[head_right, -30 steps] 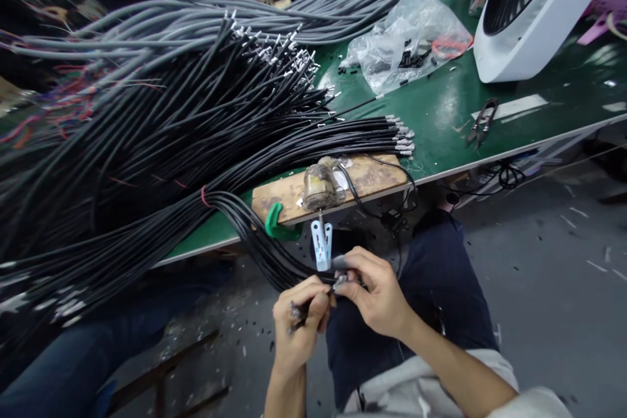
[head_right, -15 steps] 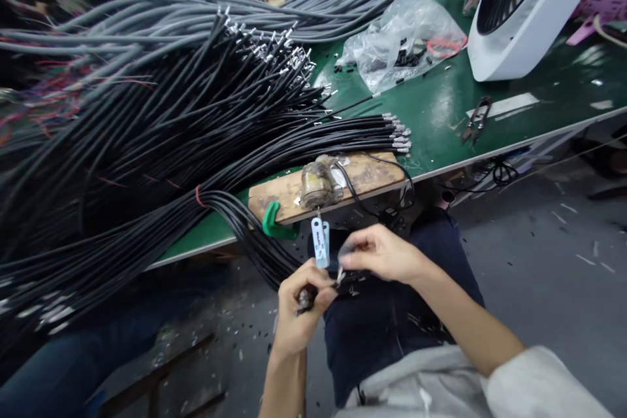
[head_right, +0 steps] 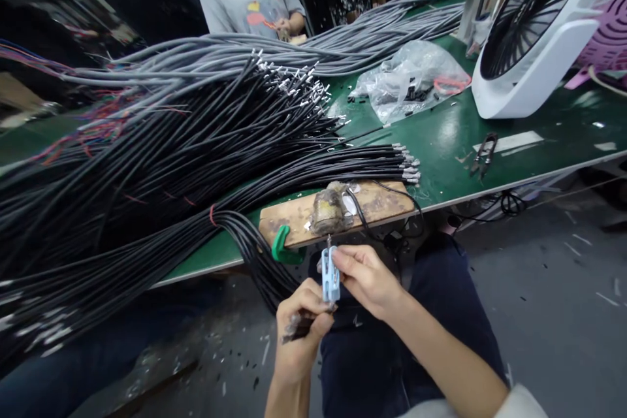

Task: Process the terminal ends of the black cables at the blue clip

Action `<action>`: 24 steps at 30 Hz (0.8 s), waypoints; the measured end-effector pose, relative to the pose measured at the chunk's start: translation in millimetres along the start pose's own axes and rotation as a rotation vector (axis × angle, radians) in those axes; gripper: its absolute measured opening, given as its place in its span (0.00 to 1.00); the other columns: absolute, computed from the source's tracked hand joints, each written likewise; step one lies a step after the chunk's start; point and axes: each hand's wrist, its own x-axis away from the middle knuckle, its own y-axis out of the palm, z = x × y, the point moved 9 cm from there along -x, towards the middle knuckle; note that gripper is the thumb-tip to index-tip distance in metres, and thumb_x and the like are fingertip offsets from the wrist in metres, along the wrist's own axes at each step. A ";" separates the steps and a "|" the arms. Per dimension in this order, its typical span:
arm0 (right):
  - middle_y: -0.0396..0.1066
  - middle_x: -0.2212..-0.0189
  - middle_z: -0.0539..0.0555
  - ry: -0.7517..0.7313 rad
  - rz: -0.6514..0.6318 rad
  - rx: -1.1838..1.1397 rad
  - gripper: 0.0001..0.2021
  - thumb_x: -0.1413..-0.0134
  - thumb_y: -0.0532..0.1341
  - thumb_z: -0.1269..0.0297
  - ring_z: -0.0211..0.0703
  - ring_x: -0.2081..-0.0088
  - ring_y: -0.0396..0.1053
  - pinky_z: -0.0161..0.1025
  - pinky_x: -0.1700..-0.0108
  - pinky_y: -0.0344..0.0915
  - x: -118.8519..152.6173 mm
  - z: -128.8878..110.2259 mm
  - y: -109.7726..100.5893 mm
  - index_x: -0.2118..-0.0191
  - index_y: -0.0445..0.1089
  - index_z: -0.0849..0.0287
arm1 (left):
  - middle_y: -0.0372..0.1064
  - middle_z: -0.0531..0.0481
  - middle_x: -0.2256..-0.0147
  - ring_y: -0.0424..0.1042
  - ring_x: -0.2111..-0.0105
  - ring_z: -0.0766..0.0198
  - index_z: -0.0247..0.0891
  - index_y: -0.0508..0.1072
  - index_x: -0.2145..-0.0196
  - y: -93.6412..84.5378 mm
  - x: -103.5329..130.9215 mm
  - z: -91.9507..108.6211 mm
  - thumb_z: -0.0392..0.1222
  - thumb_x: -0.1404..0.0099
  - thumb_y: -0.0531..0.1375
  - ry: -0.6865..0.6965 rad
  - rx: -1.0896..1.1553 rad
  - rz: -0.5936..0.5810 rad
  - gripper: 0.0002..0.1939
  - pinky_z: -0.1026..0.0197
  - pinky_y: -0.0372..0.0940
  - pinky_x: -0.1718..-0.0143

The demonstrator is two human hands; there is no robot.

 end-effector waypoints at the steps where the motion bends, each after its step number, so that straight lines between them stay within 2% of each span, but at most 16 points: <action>1: 0.67 0.79 0.50 0.008 -0.009 -0.018 0.18 0.53 0.69 0.51 0.33 0.77 0.61 0.31 0.75 0.57 0.2 1.8 0.0 0.72 0.76 0.65 | 0.66 0.52 0.76 0.66 0.74 0.67 0.37 0.73 0.75 1.1 -1.4 1.2 0.42 0.42 0.67 -0.007 -0.013 -0.001 0.08 0.66 0.59 0.72; 4: 0.70 0.76 0.53 0.025 -0.012 -0.071 0.20 0.52 0.67 0.48 0.35 0.75 0.63 0.33 0.73 0.59 1.7 6.6 -6.6 0.71 0.76 0.64 | 0.66 0.52 0.76 0.66 0.75 0.68 0.37 0.74 0.75 2.3 -2.6 4.1 0.41 0.43 0.67 -0.021 -0.027 0.002 0.08 0.67 0.59 0.73; 8: 0.69 0.76 0.53 -0.004 0.075 -0.076 0.20 0.49 0.65 0.48 0.35 0.74 0.62 0.32 0.73 0.58 10.8 6.4 -37.3 0.70 0.76 0.64 | 0.67 0.51 0.77 0.67 0.76 0.68 0.37 0.75 0.75 1.2 1.1 8.6 0.41 0.43 0.67 -0.001 -0.051 0.004 0.07 0.67 0.60 0.75; 11: 0.70 0.73 0.54 -0.084 0.144 0.096 0.16 0.47 0.65 0.52 0.36 0.72 0.62 0.34 0.70 0.59 27.2 -4.8 -61.0 0.65 0.77 0.63 | 0.69 0.50 0.78 0.68 0.77 0.68 0.37 0.77 0.74 1.5 4.3 12.5 0.42 0.43 0.67 0.031 -0.029 -0.024 0.06 0.67 0.62 0.76; 13: 0.70 0.72 0.53 -0.169 0.197 0.280 0.11 0.46 0.66 0.57 0.38 0.71 0.62 0.36 0.69 0.59 41.7 -18.7 -67.8 0.64 0.76 0.60 | 0.72 0.49 0.78 0.69 0.78 0.66 0.38 0.78 0.73 3.4 5.5 14.0 0.41 0.43 0.67 0.042 -0.014 -0.062 0.05 0.66 0.64 0.76; 15: 0.69 0.74 0.52 -0.297 0.181 0.521 0.06 0.47 0.66 0.62 0.40 0.71 0.63 0.38 0.68 0.60 55.6 -35.9 -56.2 0.67 0.75 0.58 | 0.74 0.47 0.77 0.71 0.78 0.65 0.37 0.79 0.73 4.9 5.8 10.5 0.39 0.44 0.68 0.004 -0.079 -0.085 0.04 0.65 0.65 0.76; 17: 0.70 0.74 0.53 -0.426 0.060 0.790 0.04 0.50 0.68 0.65 0.44 0.69 0.63 0.41 0.66 0.61 66.0 -45.6 -26.2 0.67 0.75 0.57 | 0.74 0.46 0.77 0.70 0.79 0.65 0.36 0.79 0.75 6.0 6.1 2.9 0.37 0.47 0.69 -0.071 -0.226 -0.104 0.04 0.66 0.64 0.78; 19: 0.72 0.73 0.54 -0.532 -0.063 0.966 0.06 0.52 0.69 0.69 0.46 0.67 0.63 0.43 0.64 0.61 72.6 -45.8 3.7 0.65 0.76 0.57 | 0.72 0.48 0.79 0.67 0.80 0.67 0.34 0.77 0.78 7.5 7.1 -3.2 0.36 0.51 0.71 -0.126 -0.363 -0.138 0.06 0.67 0.61 0.81; 21: 0.72 0.72 0.54 -0.601 -0.089 0.984 0.04 0.48 0.67 0.70 0.45 0.67 0.63 0.43 0.65 0.61 73.9 -43.1 18.2 0.64 0.75 0.57 | 0.69 0.50 0.80 0.64 0.81 0.68 0.34 0.76 0.79 8.2 8.5 -4.4 0.36 0.53 0.72 -0.133 -0.419 -0.162 0.08 0.68 0.58 0.82; 24: 0.69 0.75 0.53 -0.625 0.001 0.863 0.03 0.45 0.64 0.69 0.43 0.71 0.62 0.41 0.69 0.60 68.5 -35.4 13.1 0.69 0.73 0.59 | 0.69 0.49 0.78 0.64 0.80 0.69 0.34 0.76 0.76 4.7 11.1 0.4 0.37 0.50 0.70 -0.096 -0.409 -0.133 0.07 0.68 0.59 0.81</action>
